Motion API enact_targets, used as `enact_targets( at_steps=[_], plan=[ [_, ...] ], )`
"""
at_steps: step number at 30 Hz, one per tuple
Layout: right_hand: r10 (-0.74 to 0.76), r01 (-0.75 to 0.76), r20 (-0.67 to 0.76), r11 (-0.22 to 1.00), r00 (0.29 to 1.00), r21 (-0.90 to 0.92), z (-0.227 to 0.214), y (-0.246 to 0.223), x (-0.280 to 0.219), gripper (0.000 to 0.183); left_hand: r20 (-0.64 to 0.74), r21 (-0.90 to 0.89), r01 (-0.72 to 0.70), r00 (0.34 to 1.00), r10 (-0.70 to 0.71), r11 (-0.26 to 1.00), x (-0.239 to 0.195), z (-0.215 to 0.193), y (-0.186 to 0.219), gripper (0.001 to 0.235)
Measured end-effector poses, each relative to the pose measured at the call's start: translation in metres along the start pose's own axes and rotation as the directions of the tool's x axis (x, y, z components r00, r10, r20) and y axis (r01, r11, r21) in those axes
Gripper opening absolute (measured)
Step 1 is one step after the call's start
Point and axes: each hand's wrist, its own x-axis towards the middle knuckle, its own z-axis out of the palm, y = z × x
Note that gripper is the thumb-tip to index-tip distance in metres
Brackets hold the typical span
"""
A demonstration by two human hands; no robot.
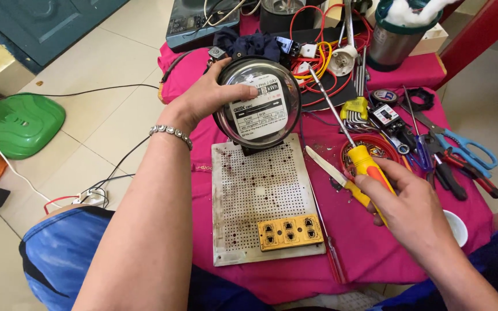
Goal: The person uses a yellow screwdriver to tighten screws on a round electrical meter placed on a perforated metal board. They rotate the meter to access different sides and continue adjusting the screws.
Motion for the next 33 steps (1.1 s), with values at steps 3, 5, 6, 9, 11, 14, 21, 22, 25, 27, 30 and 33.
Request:
enact_targets(
  at_steps=[3, 5, 6, 9, 11, 14, 21, 22, 25, 27, 30, 33],
  plan=[
    [0.005, -0.005, -0.003, 1.000, 1.000, -0.006, -0.001, -0.007, -0.006, 0.053, -0.001, 0.014, -0.005, 1.000, 0.005, 1.000, 0.001, -0.001, -0.001, 0.115],
    [-0.053, 0.053, -0.014, 0.998, 0.999, 0.027, -0.002, -0.009, -0.013, 0.055, 0.000, 0.027, 0.022, 1.000, -0.022, 0.999, -0.003, 0.003, 0.006, 0.119],
    [-0.111, 0.112, -0.024, 0.992, 0.994, 0.057, -0.002, -0.009, -0.016, 0.057, -0.001, 0.039, 0.050, 0.999, -0.050, 0.998, -0.005, 0.005, 0.008, 0.124],
    [-0.115, 0.114, 0.007, 0.989, 0.993, 0.094, -0.005, -0.013, -0.023, 0.055, -0.066, 0.118, -0.207, 0.974, 0.216, 0.971, -0.022, 0.017, -0.006, 0.118],
    [-0.072, 0.072, 0.020, 0.997, 0.997, 0.032, -0.008, -0.017, -0.027, 0.056, -0.114, 0.219, -0.213, 0.964, 0.242, 0.952, -0.043, 0.032, -0.006, 0.121],
    [0.014, -0.012, 0.035, 0.998, 0.999, -0.056, -0.009, -0.023, -0.039, 0.055, -0.177, 0.396, -0.202, 0.940, 0.291, 0.896, -0.070, 0.053, -0.010, 0.128],
    [-0.010, 0.016, 0.024, 0.962, 1.000, -0.273, -0.017, 0.008, -0.057, 0.055, -0.279, 0.513, -0.219, 0.872, 0.402, 0.830, -0.094, 0.082, -0.013, 0.129],
    [-0.010, 0.015, 0.021, 0.962, 1.000, -0.271, -0.017, 0.008, -0.059, 0.055, -0.276, 0.514, -0.222, 0.872, 0.405, 0.829, -0.094, 0.083, -0.014, 0.129],
    [0.040, -0.039, -0.002, 0.958, 0.999, -0.284, -0.018, 0.008, -0.062, 0.055, -0.272, 0.522, -0.243, 0.861, 0.429, 0.818, -0.095, 0.084, -0.014, 0.130],
    [0.061, -0.053, 0.017, 0.958, 0.998, -0.283, -0.018, 0.008, -0.062, 0.055, -0.264, 0.529, -0.229, 0.871, 0.415, 0.817, -0.098, 0.086, -0.012, 0.132],
    [0.024, -0.020, 0.009, 0.955, 1.000, -0.295, -0.020, 0.013, -0.063, 0.054, -0.268, 0.556, -0.242, 0.853, 0.447, 0.795, -0.104, 0.089, -0.013, 0.133],
    [0.133, -0.125, 0.023, 0.969, 0.991, -0.214, -0.021, 0.013, -0.062, 0.051, -0.270, 0.557, -0.252, 0.846, 0.459, 0.791, -0.105, 0.091, -0.013, 0.133]
  ],
)
